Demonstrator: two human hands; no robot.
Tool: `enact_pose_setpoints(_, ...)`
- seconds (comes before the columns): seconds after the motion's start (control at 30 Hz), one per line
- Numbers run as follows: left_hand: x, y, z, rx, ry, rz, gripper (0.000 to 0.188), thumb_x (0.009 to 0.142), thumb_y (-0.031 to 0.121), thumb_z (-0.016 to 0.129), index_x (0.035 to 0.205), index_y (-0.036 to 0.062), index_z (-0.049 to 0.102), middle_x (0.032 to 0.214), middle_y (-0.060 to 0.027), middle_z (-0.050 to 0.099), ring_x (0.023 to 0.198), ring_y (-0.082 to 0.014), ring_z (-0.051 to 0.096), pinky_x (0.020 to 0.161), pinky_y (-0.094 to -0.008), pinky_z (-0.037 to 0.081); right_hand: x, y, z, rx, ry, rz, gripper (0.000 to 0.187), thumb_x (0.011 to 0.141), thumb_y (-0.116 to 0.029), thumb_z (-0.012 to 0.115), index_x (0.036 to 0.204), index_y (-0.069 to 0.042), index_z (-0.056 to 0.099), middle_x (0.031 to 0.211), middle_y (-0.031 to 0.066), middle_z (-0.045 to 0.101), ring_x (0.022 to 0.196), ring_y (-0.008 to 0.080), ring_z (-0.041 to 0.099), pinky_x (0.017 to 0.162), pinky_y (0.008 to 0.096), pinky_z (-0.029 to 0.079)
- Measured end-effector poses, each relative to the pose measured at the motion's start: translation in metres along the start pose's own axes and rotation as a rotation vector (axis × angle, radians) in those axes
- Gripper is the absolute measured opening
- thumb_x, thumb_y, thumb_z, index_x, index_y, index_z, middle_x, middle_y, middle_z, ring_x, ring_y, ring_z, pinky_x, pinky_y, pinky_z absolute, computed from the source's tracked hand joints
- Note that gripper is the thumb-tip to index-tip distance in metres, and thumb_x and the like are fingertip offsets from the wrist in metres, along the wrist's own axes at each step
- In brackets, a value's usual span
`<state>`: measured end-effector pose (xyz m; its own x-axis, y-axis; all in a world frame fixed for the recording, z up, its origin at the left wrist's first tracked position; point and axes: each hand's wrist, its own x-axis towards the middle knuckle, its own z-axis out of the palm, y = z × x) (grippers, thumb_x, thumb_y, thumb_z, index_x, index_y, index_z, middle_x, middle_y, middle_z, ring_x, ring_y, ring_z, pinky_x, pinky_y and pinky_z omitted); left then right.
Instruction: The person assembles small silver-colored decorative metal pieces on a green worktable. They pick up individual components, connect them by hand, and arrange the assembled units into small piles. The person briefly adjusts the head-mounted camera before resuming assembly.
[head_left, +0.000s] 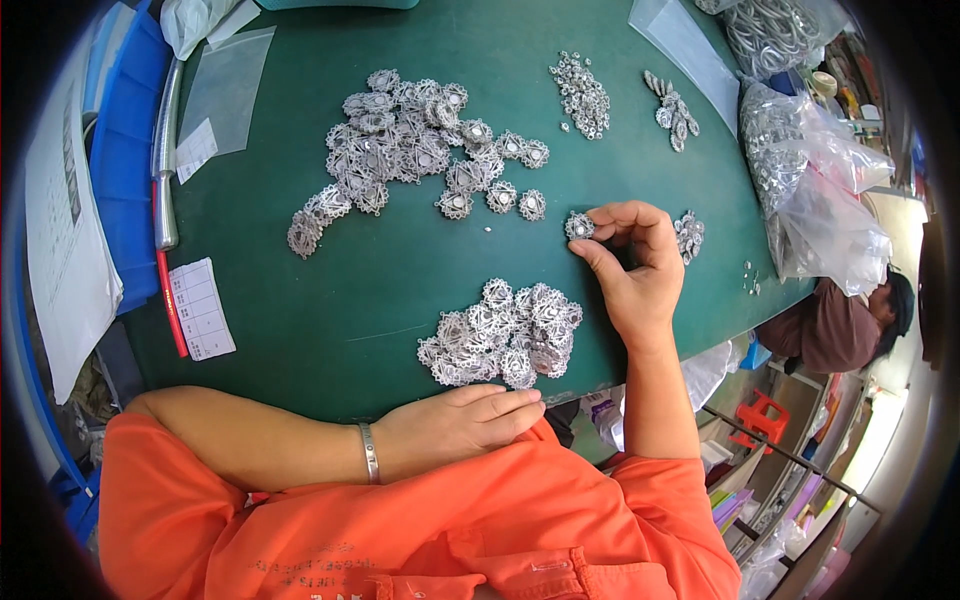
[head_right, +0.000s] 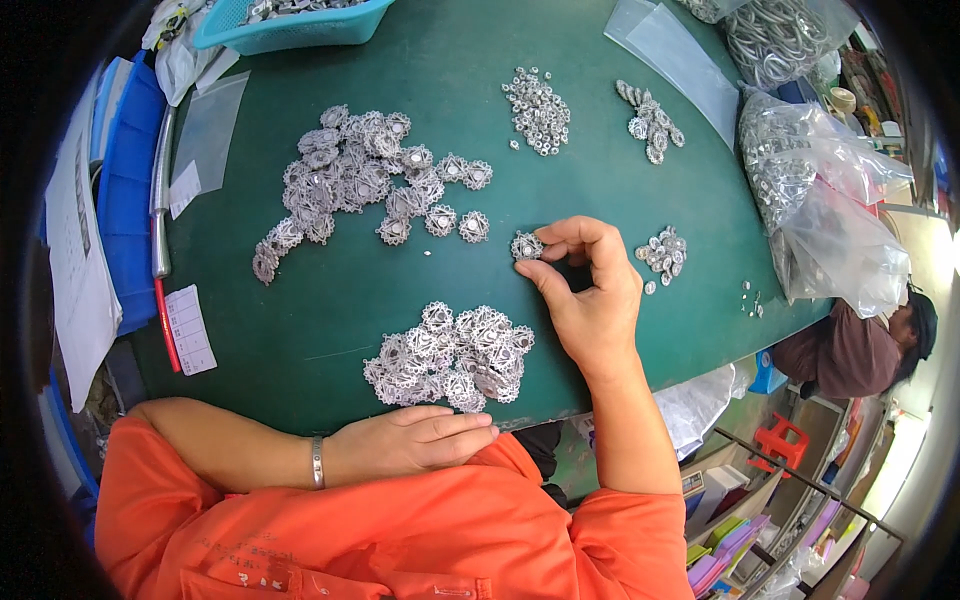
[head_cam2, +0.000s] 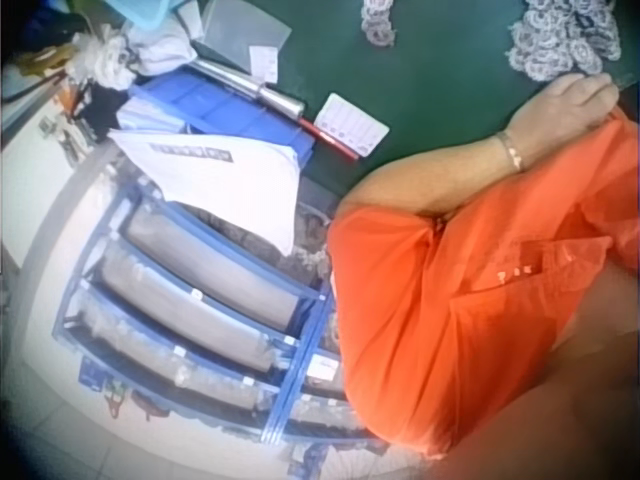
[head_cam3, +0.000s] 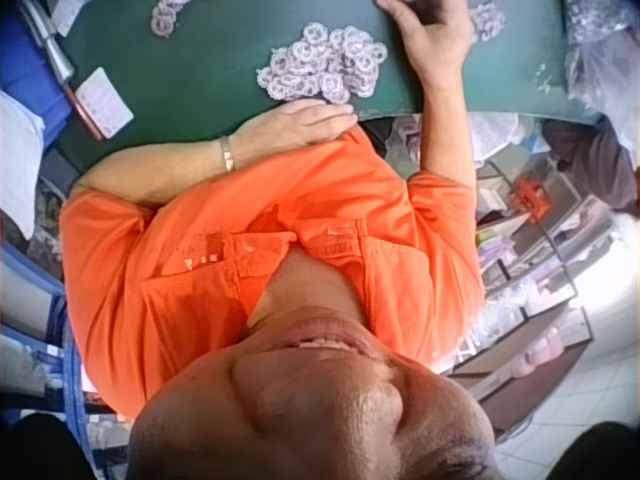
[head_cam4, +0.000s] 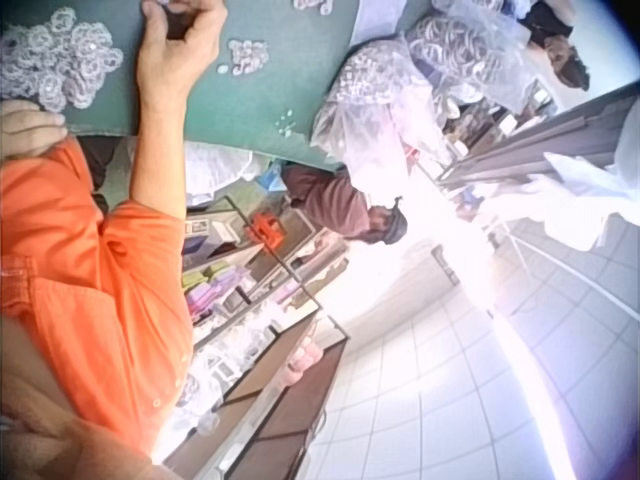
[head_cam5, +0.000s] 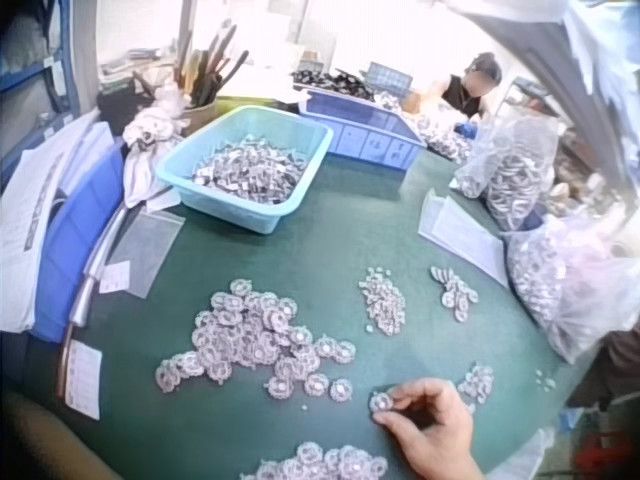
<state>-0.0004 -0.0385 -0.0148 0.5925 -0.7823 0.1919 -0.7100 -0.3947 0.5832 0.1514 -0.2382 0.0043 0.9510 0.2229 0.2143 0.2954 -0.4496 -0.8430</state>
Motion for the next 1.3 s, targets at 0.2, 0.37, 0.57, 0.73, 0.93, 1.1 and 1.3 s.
enact_pose_setpoints(0.2, 0.001, -0.0015, -0.0004, 0.034, 0.056, 0.06, 0.047, 0.089, 0.008, 0.05, 0.136, -0.0006, 0.046, 0.144, -0.0107, 0.043, 0.131, -0.0215, 0.043, 0.108, -0.0319, 0.036, 0.0024, -0.0019, -0.003, -0.1, -0.044, -0.108, 0.034, 0.073, 0.003, 0.082, 0.1, -0.003, 0.062, 0.093, 0.0033, 0.068, 0.08, 0.0109, 0.061, 0.071, 0.0252, 0.051)
enact_pose_setpoints(0.37, 0.0013, -0.0003, -0.0034, 0.148, 0.004, 0.056, 0.051, 0.088, 0.007, 0.052, 0.139, 0.0038, 0.049, 0.147, -0.0037, 0.04, 0.138, -0.017, 0.037, 0.108, -0.0272, 0.041, -0.0003, -0.0004, -0.0029, 0.028, 0.034, -0.004, 0.027, 0.078, 0.005, 0.074, 0.101, -0.004, 0.063, 0.094, 0.0038, 0.068, 0.081, 0.0112, 0.061, 0.073, 0.0253, 0.049)
enact_pose_setpoints(0.57, 0.0009, -0.0004, -0.0032, 0.089, 0.013, 0.043, 0.051, 0.088, 0.007, 0.052, 0.139, 0.0034, 0.048, 0.147, -0.0032, 0.039, 0.138, -0.0174, 0.037, 0.107, -0.0273, 0.042, 0.0006, -0.0007, -0.0016, -0.064, -0.033, -0.103, 0.034, 0.074, 0.003, 0.075, 0.104, -0.005, 0.061, 0.102, 0.004, 0.069, 0.085, 0.0142, 0.061, 0.077, 0.0266, 0.048)
enact_pose_setpoints(0.73, 0.0008, -0.001, -0.0043, 0.088, 0.016, 0.052, 0.051, 0.088, 0.007, 0.052, 0.139, 0.0031, 0.048, 0.147, -0.0031, 0.039, 0.139, -0.0172, 0.036, 0.107, -0.0269, 0.042, -0.0004, -0.0003, -0.0012, -0.091, -0.039, -0.131, 0.038, 0.072, 0.004, 0.076, 0.105, -0.004, 0.059, 0.102, 0.0052, 0.069, 0.086, 0.0155, 0.061, 0.079, 0.0291, 0.05)
enact_pose_setpoints(0.93, 0.0007, -0.0013, -0.0028, 0.134, 0.014, 0.066, 0.051, 0.088, 0.008, 0.051, 0.139, 0.0022, 0.048, 0.147, -0.004, 0.04, 0.139, -0.0177, 0.037, 0.106, -0.0269, 0.043, -0.0001, 0.0009, -0.0025, -0.109, -0.053, -0.176, 0.041, 0.07, 0.006, 0.074, 0.107, -0.004, 0.059, 0.102, 0.0063, 0.067, 0.086, 0.0178, 0.061, 0.08, 0.0299, 0.051)
enact_pose_setpoints(1.1, 0.0002, -0.0007, -0.0025, 0.129, 0.017, 0.056, 0.05, 0.089, 0.008, 0.051, 0.138, 0.002, 0.048, 0.147, -0.0039, 0.04, 0.139, -0.0177, 0.037, 0.105, -0.0268, 0.044, 0.0005, 0.0006, -0.0033, -0.108, -0.066, -0.163, 0.042, 0.07, 0.007, 0.072, 0.109, -0.004, 0.059, 0.103, 0.0065, 0.066, 0.087, 0.0182, 0.06, 0.081, 0.03, 0.05)
enact_pose_setpoints(1.3, -0.0001, -0.0011, -0.0017, 0.158, 0.018, 0.063, 0.049, 0.09, 0.009, 0.05, 0.138, 0.003, 0.048, 0.147, -0.0034, 0.04, 0.14, -0.0174, 0.037, 0.105, -0.0265, 0.044, -0.0007, 0.0008, -0.0024, -0.125, -0.053, -0.162, 0.041, 0.071, 0.007, 0.072, 0.108, -0.004, 0.059, 0.101, 0.0064, 0.066, 0.086, 0.0178, 0.061, 0.08, 0.0297, 0.051)
